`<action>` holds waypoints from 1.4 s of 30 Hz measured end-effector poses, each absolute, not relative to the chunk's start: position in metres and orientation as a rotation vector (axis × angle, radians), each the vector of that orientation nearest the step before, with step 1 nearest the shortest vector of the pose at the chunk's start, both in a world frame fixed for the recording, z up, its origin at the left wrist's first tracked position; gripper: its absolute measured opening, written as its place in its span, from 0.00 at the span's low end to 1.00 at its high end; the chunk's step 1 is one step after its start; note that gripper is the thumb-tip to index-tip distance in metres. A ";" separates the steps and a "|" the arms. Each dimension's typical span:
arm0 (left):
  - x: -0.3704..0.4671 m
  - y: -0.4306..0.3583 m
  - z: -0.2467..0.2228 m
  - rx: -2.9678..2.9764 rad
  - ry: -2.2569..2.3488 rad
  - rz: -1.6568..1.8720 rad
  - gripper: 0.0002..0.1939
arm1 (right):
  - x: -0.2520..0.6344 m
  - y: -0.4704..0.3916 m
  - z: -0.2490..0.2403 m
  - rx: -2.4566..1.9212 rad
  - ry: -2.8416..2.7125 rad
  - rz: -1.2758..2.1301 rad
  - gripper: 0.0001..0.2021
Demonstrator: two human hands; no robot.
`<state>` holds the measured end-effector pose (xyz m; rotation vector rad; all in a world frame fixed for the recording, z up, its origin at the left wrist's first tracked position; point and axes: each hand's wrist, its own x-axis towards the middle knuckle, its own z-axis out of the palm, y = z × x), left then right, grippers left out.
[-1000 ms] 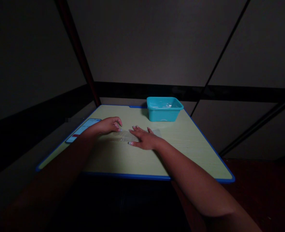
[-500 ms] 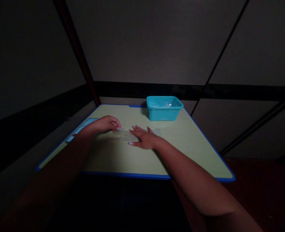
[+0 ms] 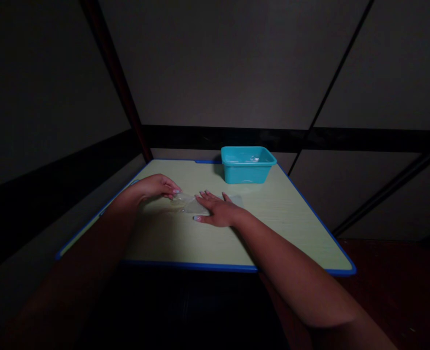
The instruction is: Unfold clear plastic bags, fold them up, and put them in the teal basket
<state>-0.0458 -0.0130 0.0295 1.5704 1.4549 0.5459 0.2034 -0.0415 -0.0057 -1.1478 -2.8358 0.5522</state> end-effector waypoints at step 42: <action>-0.030 -0.013 0.028 1.997 1.772 1.223 0.13 | 0.201 -0.045 -0.001 -1.180 -2.868 0.514 0.40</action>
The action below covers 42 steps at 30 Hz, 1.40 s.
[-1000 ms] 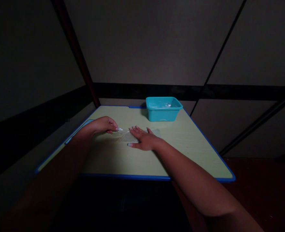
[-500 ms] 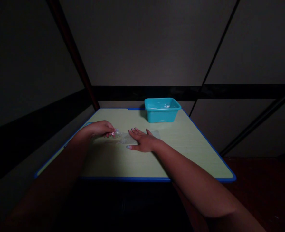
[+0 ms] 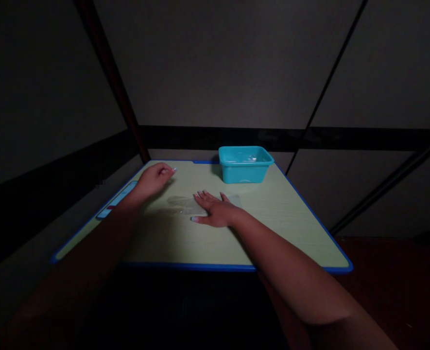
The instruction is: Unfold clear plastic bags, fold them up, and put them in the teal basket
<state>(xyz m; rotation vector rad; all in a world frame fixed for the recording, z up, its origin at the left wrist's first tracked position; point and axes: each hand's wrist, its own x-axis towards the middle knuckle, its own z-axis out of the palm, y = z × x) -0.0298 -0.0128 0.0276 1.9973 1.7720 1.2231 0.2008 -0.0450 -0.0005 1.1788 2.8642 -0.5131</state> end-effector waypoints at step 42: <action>-0.029 -0.017 0.025 1.898 1.653 0.205 0.14 | 0.201 -0.045 -0.002 1.181 2.852 -0.511 0.39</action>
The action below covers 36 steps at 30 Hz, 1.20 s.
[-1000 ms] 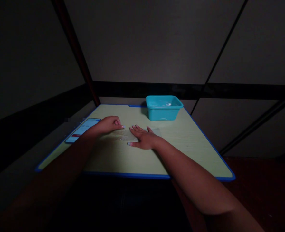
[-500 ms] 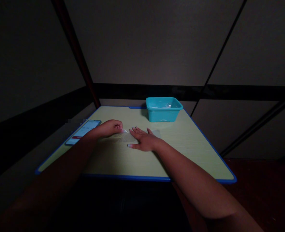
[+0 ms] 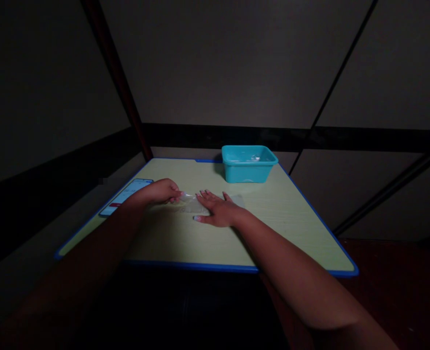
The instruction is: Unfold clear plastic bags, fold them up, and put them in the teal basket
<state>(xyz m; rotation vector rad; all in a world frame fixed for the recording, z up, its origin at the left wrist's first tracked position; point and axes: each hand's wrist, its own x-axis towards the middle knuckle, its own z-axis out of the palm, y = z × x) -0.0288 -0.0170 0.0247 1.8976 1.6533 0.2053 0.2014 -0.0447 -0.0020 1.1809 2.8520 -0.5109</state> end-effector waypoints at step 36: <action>0.065 -0.085 -0.016 2.340 1.777 0.346 0.38 | 0.203 -0.033 -0.017 1.151 2.879 -0.318 0.48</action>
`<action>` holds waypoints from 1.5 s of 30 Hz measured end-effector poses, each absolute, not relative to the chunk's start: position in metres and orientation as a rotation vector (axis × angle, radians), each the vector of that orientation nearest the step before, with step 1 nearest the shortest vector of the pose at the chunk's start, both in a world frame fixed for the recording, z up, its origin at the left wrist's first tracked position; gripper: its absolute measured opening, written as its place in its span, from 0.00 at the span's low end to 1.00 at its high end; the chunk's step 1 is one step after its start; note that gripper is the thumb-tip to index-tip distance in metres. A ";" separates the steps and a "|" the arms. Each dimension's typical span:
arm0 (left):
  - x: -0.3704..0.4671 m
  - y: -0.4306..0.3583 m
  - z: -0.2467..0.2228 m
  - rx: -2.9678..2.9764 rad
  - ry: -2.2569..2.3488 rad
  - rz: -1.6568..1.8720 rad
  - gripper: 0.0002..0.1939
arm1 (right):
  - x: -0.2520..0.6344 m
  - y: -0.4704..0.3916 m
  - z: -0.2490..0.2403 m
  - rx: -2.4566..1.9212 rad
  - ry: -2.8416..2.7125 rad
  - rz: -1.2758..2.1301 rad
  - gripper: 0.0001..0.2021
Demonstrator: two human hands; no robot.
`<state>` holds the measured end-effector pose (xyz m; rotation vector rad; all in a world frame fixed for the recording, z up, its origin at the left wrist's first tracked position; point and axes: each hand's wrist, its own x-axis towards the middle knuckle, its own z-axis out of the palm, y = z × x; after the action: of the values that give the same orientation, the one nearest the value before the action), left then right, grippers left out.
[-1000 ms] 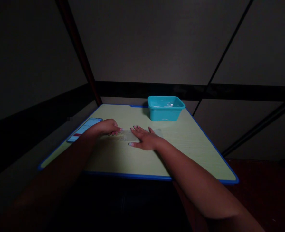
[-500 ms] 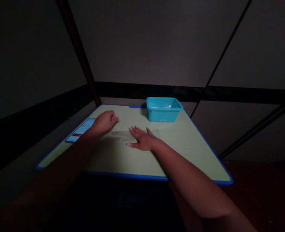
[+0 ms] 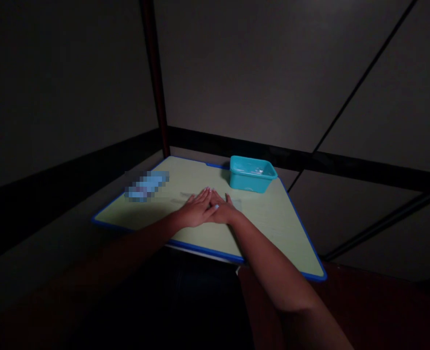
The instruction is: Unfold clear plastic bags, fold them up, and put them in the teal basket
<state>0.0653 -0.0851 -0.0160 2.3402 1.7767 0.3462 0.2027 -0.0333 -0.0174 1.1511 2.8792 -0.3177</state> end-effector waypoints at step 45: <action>0.084 -0.060 -0.024 2.221 2.055 0.188 0.40 | 0.254 -0.036 -0.024 1.768 2.594 -0.146 0.28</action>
<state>0.0841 -0.0599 -0.0238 2.2212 2.0546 0.1882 0.2545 -0.0358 -0.0244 1.7679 2.5938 -0.1458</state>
